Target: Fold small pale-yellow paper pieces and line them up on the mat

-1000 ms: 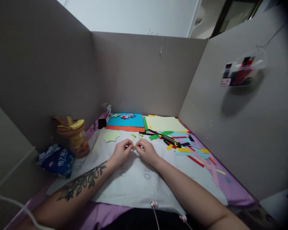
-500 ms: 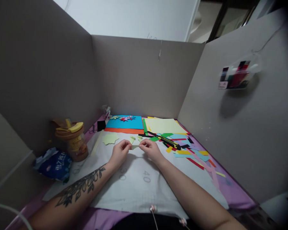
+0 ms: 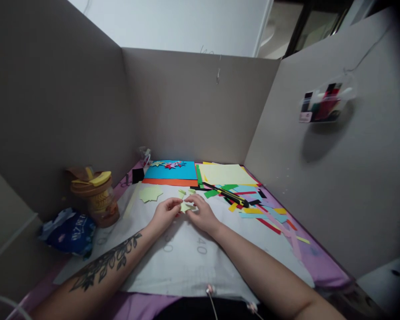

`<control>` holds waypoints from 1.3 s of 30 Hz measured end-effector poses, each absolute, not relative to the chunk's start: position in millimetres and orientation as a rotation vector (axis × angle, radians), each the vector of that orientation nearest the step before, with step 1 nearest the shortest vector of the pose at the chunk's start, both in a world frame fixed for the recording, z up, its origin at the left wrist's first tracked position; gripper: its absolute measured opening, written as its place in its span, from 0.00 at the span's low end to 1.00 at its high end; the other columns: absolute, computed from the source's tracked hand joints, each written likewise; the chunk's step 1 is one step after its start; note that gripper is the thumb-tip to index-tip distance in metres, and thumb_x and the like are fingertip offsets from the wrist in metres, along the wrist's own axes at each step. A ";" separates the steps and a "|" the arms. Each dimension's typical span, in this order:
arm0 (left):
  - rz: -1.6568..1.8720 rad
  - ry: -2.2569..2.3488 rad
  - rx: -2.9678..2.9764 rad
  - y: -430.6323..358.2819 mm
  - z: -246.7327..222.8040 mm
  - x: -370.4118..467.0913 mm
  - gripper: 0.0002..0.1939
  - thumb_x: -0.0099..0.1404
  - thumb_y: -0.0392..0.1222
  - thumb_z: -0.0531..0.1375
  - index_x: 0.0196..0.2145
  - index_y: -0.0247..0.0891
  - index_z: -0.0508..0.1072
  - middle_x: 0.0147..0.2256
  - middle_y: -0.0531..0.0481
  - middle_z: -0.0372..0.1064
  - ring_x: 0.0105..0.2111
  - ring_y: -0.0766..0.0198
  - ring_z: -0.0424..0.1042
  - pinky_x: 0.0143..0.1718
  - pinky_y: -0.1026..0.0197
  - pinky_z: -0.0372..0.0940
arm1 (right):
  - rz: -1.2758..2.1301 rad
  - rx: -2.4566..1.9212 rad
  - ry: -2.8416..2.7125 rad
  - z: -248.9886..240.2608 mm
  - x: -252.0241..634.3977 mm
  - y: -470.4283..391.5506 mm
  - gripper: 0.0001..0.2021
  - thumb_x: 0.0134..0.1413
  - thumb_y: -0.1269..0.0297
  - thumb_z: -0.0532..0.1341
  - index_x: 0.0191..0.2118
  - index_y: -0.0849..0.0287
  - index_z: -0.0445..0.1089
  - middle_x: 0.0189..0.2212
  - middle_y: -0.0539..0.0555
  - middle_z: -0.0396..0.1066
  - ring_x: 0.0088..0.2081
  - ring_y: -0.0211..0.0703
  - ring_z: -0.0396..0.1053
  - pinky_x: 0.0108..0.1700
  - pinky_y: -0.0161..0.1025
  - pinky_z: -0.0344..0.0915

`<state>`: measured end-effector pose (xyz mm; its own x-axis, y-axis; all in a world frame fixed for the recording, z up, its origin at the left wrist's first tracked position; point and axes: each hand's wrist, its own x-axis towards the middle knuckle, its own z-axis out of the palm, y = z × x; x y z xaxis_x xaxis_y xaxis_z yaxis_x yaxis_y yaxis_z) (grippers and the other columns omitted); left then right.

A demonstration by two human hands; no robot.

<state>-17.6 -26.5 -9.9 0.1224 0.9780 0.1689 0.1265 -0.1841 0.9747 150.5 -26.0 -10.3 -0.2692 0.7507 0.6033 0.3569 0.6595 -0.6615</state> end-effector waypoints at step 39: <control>1.174 1.140 1.421 -27.0 -11.7 -14.4 0.09 0.52 0.41 0.60 0.29 0.37 0.63 0.19 0.58 0.63 0.18 0.70 0.63 0.20 0.70 0.54 | 1.219 -0.889 -1.363 -12.5 151.1 -16.5 0.06 0.44 0.63 0.61 0.26 0.61 0.68 0.19 0.47 0.65 0.22 0.34 0.61 0.28 0.33 0.58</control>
